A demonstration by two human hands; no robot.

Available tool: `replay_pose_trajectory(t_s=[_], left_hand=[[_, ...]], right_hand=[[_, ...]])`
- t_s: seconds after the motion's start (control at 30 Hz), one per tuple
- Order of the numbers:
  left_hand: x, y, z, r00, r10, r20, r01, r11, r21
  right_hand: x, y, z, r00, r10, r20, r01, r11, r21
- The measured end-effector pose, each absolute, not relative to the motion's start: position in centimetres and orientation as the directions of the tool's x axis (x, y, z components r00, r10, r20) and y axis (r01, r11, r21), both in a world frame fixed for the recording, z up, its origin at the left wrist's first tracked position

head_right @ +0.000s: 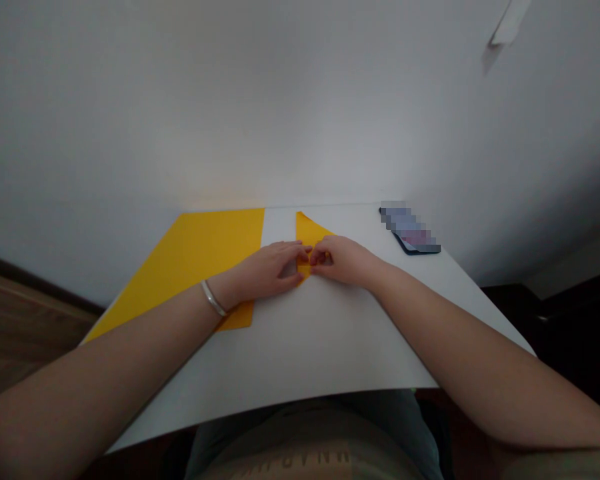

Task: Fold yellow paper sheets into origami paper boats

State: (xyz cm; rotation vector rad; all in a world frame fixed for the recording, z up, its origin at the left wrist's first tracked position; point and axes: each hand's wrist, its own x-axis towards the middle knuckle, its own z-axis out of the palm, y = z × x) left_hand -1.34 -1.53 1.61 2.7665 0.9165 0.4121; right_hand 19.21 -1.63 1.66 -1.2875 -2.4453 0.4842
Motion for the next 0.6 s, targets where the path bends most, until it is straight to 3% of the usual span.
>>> replay_pose_trajectory(t_s=[0.2, 0.4, 0.6], left_hand=[[-1.1, -1.3, 1.2, 0.782, 0.585, 0.214, 0.541, -0.808, 0.234], [-1.1, -1.1, 1.0, 0.777, 0.590, 0.217, 0.537, -0.803, 0.259], [-1.6, -0.2, 0.9, 0.801, 0.583, 0.137, 0.505, -0.780, 0.370]], right_hand=[[18.6, -1.9, 1.6, -0.457, 0.888, 0.052, 0.741, 0.412, -0.531], [18.0, -1.8, 1.5, -0.380, 0.924, 0.031, 0.811, 0.350, -0.469], [19.1, -1.1, 1.3, -0.304, 0.953, 0.019, 0.851, 0.280, -0.444]])
